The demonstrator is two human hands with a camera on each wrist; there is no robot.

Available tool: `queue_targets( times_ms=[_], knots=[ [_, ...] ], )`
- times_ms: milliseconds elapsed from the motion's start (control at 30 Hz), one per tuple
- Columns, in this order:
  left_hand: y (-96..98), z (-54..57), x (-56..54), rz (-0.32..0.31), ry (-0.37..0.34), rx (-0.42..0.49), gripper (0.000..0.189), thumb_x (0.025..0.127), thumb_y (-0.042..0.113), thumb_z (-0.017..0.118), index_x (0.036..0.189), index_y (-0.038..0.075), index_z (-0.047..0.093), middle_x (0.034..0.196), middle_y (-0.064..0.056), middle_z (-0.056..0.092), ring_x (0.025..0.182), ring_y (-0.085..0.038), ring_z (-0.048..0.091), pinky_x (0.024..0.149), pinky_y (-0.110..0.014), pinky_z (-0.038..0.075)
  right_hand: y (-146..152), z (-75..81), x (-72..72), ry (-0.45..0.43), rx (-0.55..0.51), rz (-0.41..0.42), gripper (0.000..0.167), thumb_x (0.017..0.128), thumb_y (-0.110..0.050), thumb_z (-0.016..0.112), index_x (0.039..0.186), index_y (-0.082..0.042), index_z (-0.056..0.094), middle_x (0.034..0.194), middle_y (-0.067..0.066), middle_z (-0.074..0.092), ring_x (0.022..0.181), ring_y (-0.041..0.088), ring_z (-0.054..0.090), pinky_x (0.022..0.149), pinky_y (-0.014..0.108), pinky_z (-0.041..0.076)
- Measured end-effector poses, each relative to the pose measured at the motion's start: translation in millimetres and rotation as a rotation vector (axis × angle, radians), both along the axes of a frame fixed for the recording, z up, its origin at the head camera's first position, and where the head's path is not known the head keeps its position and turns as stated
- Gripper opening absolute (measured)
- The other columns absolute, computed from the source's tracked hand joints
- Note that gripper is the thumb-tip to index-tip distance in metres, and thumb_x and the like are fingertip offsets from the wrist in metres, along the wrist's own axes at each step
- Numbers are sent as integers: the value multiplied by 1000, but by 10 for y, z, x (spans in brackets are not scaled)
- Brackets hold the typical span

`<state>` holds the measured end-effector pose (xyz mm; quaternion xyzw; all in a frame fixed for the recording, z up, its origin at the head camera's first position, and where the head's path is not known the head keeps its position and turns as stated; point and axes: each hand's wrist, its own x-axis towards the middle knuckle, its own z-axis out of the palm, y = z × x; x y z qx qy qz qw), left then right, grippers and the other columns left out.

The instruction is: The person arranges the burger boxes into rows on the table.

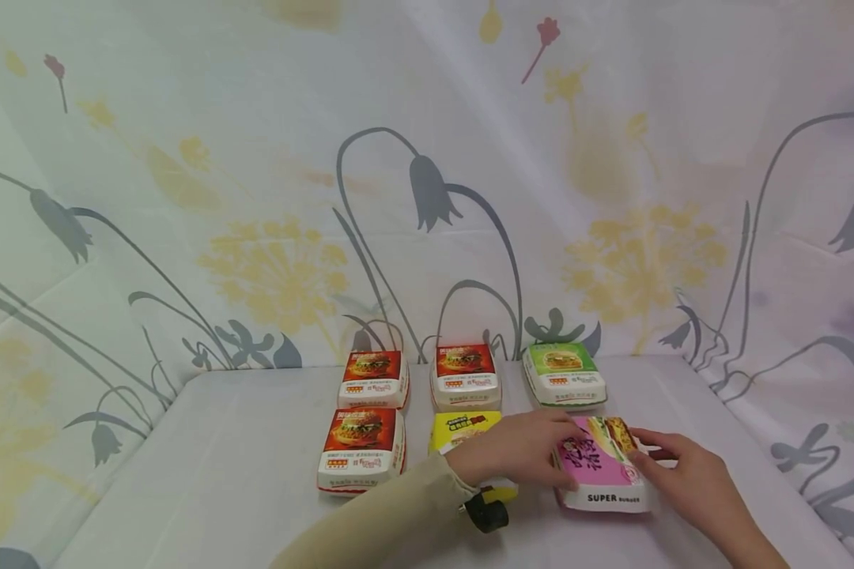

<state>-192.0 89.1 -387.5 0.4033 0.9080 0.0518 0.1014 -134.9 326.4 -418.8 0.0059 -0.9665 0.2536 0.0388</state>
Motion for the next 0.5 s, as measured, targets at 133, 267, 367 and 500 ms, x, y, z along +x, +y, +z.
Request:
queue_targets(
  times_ms=[133,267,367,500],
  knots=[
    [6,-9,-2,6,-25,8,59,85,53,74,139,42,53,140,26,43,118,6,40,91,-14,39,20,9,-25,27,-23,2,59,96,-45,64,130,3,61,112,28,66,102,51,60,74,59,51],
    [11,-25,-3,0,-26,10,57,85,52,74,138,41,54,140,27,43,118,7,40,90,-14,39,12,12,-65,58,-84,15,55,97,-40,65,132,1,61,122,30,62,105,48,61,78,55,54],
    [9,-41,-6,-3,-30,14,55,86,51,74,137,41,54,141,27,42,121,8,39,91,-14,39,-8,7,-111,67,-116,34,53,98,-39,63,135,-1,59,131,32,56,108,48,60,80,55,55],
    [13,-52,-12,-9,-44,25,55,87,49,74,138,42,54,142,26,41,121,8,40,92,-15,39,-42,-4,-179,120,-120,63,49,99,-37,63,134,-4,62,136,28,55,112,48,58,79,48,56]
  ],
)
